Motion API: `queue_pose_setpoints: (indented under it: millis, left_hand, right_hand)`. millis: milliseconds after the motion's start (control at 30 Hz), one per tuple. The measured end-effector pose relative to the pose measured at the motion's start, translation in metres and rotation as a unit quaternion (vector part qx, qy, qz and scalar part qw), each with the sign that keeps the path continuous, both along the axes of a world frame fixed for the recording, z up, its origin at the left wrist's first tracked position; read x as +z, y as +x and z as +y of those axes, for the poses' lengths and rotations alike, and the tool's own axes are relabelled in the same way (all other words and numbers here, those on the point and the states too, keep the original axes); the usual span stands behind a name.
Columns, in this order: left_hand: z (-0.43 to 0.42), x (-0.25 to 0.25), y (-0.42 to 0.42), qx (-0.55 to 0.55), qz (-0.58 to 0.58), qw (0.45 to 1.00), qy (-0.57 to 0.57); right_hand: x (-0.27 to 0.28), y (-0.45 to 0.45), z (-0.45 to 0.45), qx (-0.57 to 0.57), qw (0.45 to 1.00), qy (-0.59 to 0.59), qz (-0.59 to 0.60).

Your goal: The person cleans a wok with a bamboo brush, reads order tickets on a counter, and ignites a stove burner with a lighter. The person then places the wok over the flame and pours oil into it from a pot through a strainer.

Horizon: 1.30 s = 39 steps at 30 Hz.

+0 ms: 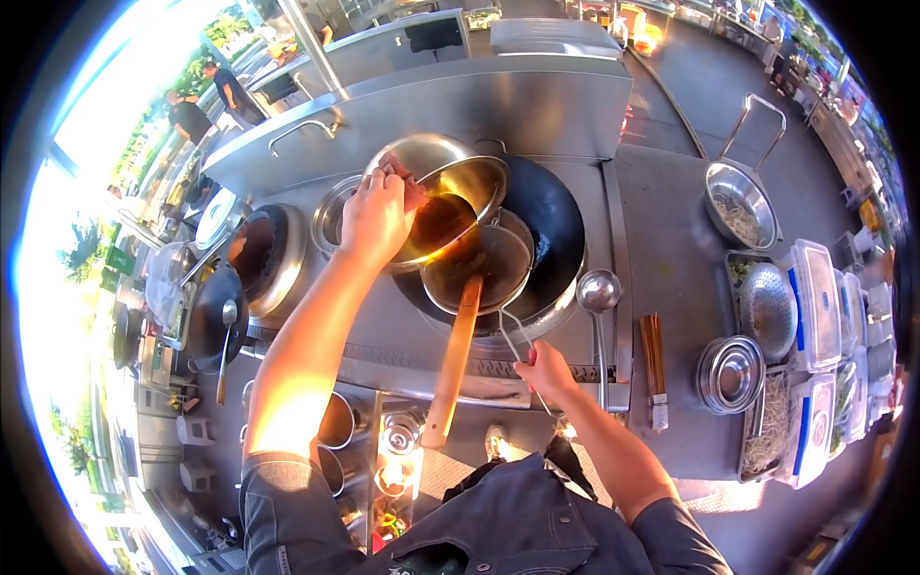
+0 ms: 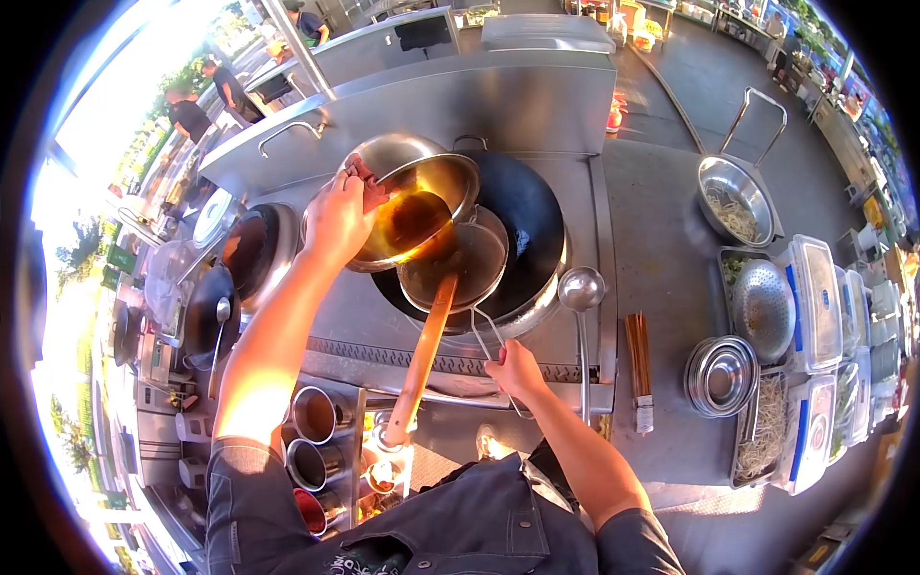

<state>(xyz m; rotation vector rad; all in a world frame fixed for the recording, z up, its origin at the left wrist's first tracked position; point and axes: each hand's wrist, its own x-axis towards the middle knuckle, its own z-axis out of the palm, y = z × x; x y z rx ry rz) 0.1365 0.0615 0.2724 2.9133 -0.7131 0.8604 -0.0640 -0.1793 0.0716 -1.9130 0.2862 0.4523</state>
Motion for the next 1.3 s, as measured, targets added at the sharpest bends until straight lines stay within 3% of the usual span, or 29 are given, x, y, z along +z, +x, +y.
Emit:
queue_pose_setpoints:
  millis: [333,667,867,1000,1100,1200,1267,1300]
  left_hand:
    - [-0.003,0.005,-0.01,-0.094,-0.078,0.991,0.059]
    - [-0.001,0.023,-0.015,-0.09,-0.087,0.991,0.054]
    - [0.009,0.026,-0.013,-0.07,-0.08,0.994,-0.007]
    - [0.024,0.023,-0.007,0.047,-0.033,0.997,-0.06]
    - [0.046,0.021,0.001,0.096,0.026,0.972,-0.212]
    - [0.06,0.042,-0.015,0.238,0.193,0.881,-0.36]
    - [0.111,0.001,0.014,0.306,0.056,0.915,-0.257]
    - [0.123,-0.003,0.011,0.257,0.106,0.884,-0.375]
  right_hand:
    - [0.0,0.0,-0.004,-0.015,0.999,0.004,-0.03]
    - [0.002,-0.003,-0.004,-0.014,0.999,0.012,-0.043]
    - [-0.001,-0.005,-0.004,-0.012,0.999,0.01,-0.052]
    - [0.001,-0.006,-0.005,-0.014,0.998,0.019,-0.051]
    - [0.011,-0.007,-0.008,-0.015,0.999,0.028,-0.041]
    - [0.013,-0.005,-0.014,-0.005,0.999,0.021,-0.045]
    - [0.017,-0.004,-0.018,0.001,0.998,0.054,-0.032]
    - [0.022,-0.003,-0.019,0.003,0.998,0.052,-0.032]
